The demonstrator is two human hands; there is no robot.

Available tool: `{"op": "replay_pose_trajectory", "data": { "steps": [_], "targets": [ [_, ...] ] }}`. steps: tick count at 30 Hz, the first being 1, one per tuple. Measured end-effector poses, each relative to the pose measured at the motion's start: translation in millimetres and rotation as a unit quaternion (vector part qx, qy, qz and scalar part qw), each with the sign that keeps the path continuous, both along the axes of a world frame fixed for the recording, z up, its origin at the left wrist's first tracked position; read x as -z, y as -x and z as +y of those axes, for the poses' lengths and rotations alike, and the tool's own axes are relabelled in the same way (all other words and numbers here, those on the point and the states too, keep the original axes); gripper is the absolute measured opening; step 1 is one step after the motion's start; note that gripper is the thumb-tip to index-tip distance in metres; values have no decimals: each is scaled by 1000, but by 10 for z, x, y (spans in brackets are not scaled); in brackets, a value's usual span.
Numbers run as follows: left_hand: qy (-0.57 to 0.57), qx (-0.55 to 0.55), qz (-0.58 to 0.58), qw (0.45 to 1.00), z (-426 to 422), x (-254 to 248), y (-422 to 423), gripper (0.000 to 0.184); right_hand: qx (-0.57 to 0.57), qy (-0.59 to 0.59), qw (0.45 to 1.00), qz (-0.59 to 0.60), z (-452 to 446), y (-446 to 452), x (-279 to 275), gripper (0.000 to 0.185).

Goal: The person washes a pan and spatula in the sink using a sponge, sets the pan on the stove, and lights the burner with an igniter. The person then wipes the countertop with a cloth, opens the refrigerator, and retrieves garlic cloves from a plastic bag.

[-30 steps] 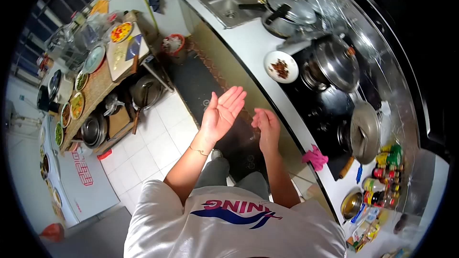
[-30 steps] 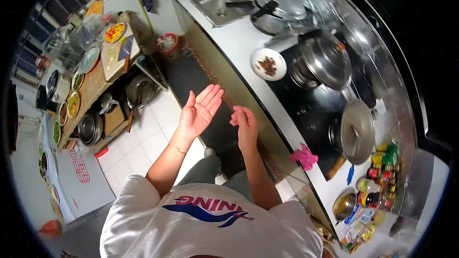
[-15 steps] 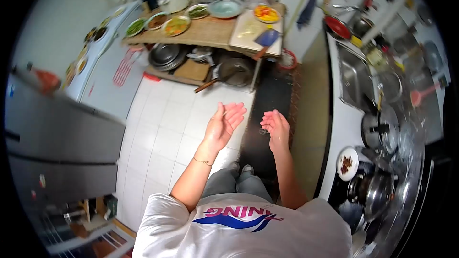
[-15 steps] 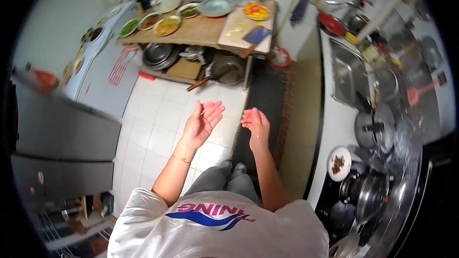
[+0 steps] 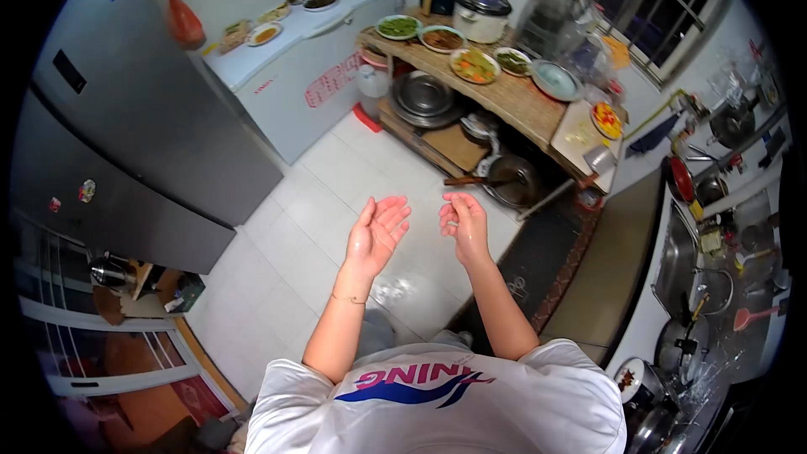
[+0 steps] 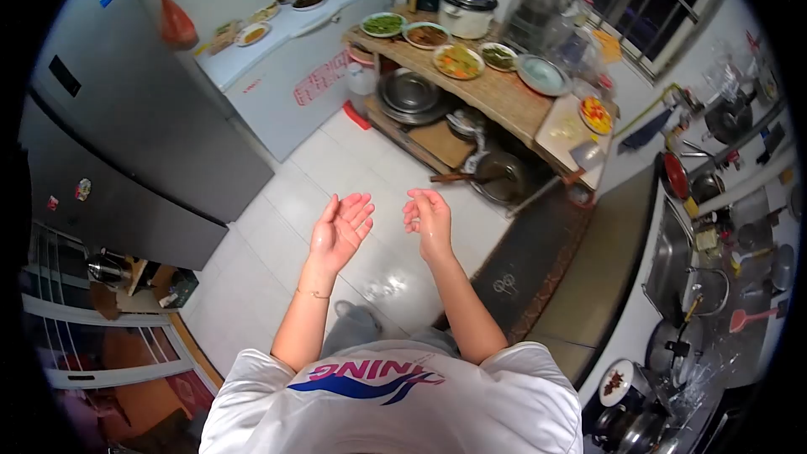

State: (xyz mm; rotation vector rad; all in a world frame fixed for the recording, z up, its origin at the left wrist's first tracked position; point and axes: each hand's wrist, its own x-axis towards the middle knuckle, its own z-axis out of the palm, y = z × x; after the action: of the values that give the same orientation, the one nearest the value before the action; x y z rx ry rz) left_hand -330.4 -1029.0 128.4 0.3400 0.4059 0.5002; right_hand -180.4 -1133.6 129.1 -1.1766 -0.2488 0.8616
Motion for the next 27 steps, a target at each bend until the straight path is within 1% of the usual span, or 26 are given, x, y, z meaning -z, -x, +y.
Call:
{"op": "replay_pose_trajectory", "data": {
  "steps": [1,5,9,11,14,17,22,25,27],
  "targets": [
    [-5,7,2,1000,241,-15,141,37,0,-7,1000,1,259,146,-2,19],
    [-7,-25,35,999,993,-138,815,32,-21,-26,999,28,1168,822,-19,20],
    [-30,-51,49,997,1655,-251,1397,27,-50,-28,998,29,1860,1342,-173,19],
    [-31,-57,53,996,1947,-270,1610,26,-60,-18,998,7,2145,1473,-227,19],
    [-43,-53,52,996,2403,-259,1856,24,-48,-8,999,-9,2545,1531,-123,20],
    [-54,-60,56,995,2869,-230,2075,20,-44,12,999,-10,2954,1657,-94,21],
    [-75,-46,72,994,3784,-228,2414,17,-32,9,999,-5,3792,1928,7,21],
    [-73,-33,66,995,4322,-302,2623,16,-7,-8,1000,1,4238,2118,-73,21],
    [-93,-12,58,994,4626,-361,2708,16,17,-12,1000,-8,4474,2257,-167,21]
  ]
}}
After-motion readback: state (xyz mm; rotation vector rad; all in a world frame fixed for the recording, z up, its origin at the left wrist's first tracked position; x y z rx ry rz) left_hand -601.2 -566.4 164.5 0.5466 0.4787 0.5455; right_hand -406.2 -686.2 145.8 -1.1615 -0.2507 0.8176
